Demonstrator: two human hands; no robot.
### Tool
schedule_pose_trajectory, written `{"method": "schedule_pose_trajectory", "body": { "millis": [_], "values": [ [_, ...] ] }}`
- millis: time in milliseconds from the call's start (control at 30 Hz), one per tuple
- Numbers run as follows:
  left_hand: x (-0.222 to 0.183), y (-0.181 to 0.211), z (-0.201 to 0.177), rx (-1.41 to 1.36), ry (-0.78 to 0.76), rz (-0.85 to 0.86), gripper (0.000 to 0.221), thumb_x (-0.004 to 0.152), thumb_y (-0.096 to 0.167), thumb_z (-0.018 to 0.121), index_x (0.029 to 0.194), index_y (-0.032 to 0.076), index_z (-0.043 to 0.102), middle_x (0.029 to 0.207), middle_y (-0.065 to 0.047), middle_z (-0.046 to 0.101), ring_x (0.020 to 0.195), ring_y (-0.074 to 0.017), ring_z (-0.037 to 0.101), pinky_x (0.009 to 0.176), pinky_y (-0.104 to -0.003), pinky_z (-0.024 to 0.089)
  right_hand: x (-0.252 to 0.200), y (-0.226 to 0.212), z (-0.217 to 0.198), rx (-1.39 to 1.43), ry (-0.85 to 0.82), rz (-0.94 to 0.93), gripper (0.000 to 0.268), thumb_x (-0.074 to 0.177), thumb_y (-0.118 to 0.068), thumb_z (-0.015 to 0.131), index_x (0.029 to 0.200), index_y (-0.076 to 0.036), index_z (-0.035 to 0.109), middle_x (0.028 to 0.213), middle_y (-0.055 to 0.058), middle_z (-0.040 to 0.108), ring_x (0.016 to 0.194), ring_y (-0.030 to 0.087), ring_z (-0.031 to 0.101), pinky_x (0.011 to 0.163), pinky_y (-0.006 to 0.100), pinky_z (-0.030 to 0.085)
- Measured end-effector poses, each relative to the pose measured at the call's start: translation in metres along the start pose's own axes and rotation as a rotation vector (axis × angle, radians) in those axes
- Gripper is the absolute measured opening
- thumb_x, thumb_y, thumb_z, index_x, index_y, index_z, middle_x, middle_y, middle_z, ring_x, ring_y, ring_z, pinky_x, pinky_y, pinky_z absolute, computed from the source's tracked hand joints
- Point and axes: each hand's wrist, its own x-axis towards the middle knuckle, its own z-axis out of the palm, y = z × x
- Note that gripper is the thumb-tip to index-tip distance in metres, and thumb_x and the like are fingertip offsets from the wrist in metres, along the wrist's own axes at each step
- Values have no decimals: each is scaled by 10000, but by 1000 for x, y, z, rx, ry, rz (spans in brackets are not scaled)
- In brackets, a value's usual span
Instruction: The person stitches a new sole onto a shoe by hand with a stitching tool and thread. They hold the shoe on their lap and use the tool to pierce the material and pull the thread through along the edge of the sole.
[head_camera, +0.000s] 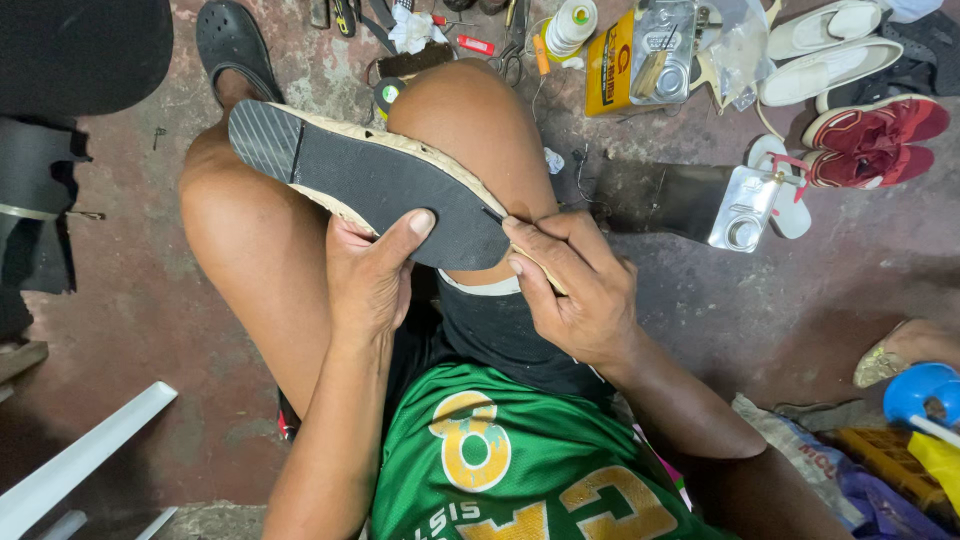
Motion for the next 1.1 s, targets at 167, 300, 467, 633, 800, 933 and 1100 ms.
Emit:
{"method": "schedule_pose_trajectory", "body": {
  "millis": [167, 300, 467, 633, 800, 933, 1100],
  "values": [
    [0, -3, -3, 4, 7, 10, 353, 908, -68, 762, 1236, -10, 647, 1154, -106, 727, 1044, -182, 716, 986, -350, 583, 3, -3, -2, -12, -12, -11, 288, 949, 0, 746, 1230, -51, 712, 1058, 74, 667, 857, 152, 732, 715, 288, 597],
    [0, -4, -2, 6, 13, 23, 368, 901, -66, 752, 1246, -1, 640, 1160, -100, 727, 1049, -177, 717, 987, -344, 579, 4, -4, -5, 5, -20, -26, 290, 965, 7, 737, 1248, -43, 702, 1068, 75, 663, 872, 152, 738, 725, 281, 605],
    [1, -3, 0, 19, 13, 31, 367, 905, -69, 746, 1250, -7, 638, 1162, -106, 727, 1050, -182, 717, 987, -346, 578, 5, -6, -8, -30, -17, -33, 295, 953, -2, 749, 1242, -47, 708, 1055, 78, 664, 857, 165, 733, 703, 290, 597],
    [0, -2, 0, 35, 9, 38, 345, 906, -59, 750, 1233, -9, 651, 1147, -103, 731, 1035, -180, 718, 979, -342, 580, 5, -8, -11, -35, -17, -29, 294, 961, -8, 747, 1249, -49, 704, 1064, 78, 664, 881, 178, 735, 721, 298, 605],
    [0, -1, 0, 87, 11, 44, 318, 901, -33, 766, 1202, -7, 670, 1116, -91, 735, 1002, -163, 717, 951, -318, 583, 6, -13, -13, -43, -27, 9, 287, 959, -15, 741, 1243, -42, 713, 1041, 76, 669, 851, 173, 730, 704, 303, 600],
    [2, -1, -1, 151, 22, 45, 304, 909, -21, 777, 1196, -12, 675, 1084, -83, 734, 946, -144, 700, 855, -281, 560, 6, -16, -11, -52, -13, 6, 281, 980, -12, 716, 1260, -36, 704, 1077, 71, 663, 870, 168, 742, 719, 302, 612],
    [4, 2, 1, 177, 20, 38, 302, 904, -15, 775, 1189, -18, 675, 1088, -83, 737, 958, -140, 703, 875, -277, 565, 9, -20, -9, -123, 3, -3, 279, 978, -42, 725, 1256, -42, 712, 1071, 67, 635, 846, 193, 724, 693, 323, 599]
  ]
}}
